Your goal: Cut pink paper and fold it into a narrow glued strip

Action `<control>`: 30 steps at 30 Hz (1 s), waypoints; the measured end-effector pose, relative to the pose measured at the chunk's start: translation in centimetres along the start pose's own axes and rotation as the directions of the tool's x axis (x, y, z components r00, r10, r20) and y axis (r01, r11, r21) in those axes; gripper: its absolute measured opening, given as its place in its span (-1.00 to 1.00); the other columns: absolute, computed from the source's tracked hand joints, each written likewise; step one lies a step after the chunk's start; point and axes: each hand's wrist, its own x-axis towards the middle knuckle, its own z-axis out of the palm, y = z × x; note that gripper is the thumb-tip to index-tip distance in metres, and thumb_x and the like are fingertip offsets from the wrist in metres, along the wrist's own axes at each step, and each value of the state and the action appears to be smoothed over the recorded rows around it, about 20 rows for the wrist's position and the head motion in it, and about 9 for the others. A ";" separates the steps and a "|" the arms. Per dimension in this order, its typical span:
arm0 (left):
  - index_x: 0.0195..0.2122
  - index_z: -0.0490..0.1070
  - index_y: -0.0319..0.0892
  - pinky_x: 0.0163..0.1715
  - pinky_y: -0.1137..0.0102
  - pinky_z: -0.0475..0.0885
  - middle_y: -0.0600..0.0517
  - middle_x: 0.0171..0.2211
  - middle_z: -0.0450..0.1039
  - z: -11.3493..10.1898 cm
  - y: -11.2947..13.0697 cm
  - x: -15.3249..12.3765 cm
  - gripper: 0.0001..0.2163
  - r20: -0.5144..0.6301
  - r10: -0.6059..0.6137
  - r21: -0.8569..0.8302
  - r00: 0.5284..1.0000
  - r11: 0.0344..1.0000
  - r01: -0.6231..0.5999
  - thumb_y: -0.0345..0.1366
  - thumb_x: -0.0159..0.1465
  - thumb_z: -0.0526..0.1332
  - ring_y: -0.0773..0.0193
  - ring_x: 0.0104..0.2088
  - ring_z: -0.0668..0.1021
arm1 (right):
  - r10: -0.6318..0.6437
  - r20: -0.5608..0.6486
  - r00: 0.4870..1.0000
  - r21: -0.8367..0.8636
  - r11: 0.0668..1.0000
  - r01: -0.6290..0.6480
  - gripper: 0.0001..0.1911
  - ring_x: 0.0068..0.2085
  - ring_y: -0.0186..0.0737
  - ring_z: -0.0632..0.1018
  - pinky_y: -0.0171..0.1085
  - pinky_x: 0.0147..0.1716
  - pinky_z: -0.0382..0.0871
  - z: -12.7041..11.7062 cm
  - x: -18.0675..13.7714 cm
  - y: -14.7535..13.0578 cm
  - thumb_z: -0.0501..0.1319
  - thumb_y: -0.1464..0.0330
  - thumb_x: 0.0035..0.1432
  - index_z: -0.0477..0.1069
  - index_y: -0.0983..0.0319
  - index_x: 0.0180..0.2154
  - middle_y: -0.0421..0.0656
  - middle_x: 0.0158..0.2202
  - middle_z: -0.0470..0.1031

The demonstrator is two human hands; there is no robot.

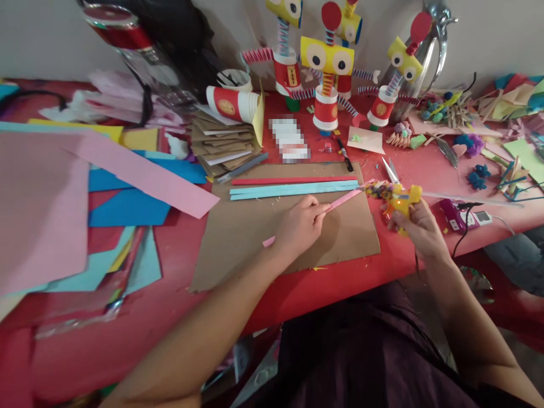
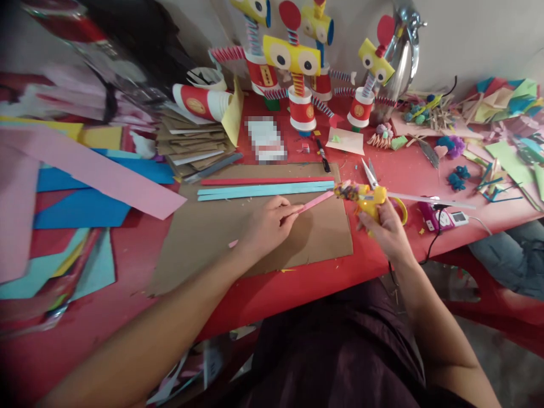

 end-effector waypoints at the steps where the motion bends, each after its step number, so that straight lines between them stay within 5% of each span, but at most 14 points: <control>1: -0.09 0.59 -0.08 -0.45 0.42 0.32 0.03 -0.33 0.41 0.0 0.0 0.0 -0.73 -0.006 0.009 -0.007 1.000 1.000 -0.009 -0.40 0.31 0.12 0.33 -0.43 0.45 | -0.028 0.027 0.999 -0.043 0.999 0.029 -0.72 -0.50 -0.33 0.45 -0.27 -0.51 0.38 0.4 -0.4 0.4 0.28 0.19 0.13 0.29 0.11 -0.16 -0.23 -0.32 0.51; 10: -0.11 0.58 -0.13 -0.43 0.40 0.33 0.01 -0.32 0.42 -0.3 0.0 0.0 -0.75 0.006 0.036 -0.035 0.999 0.999 -0.035 -0.38 0.34 0.11 0.32 -0.42 0.45 | -0.079 0.069 0.995 -0.441 0.892 0.101 -0.80 -0.48 -0.18 0.50 -0.24 -0.53 0.29 3.2 -1.5 1.5 0.13 0.18 0.25 0.21 0.13 -0.18 -0.18 -0.43 0.51; 30: 0.06 0.50 -0.05 -0.51 0.39 0.19 -0.03 -0.22 0.39 -0.8 0.1 -0.1 -0.64 0.128 0.086 0.156 0.988 0.982 -0.105 -0.41 0.34 0.05 0.28 -0.41 0.41 | -0.191 -0.033 0.981 -0.707 0.699 0.113 -0.77 -0.42 -0.04 0.55 -0.21 -0.53 0.23 3.5 -0.6 2.6 0.06 0.19 0.28 0.21 0.17 -0.11 -0.05 -0.40 0.54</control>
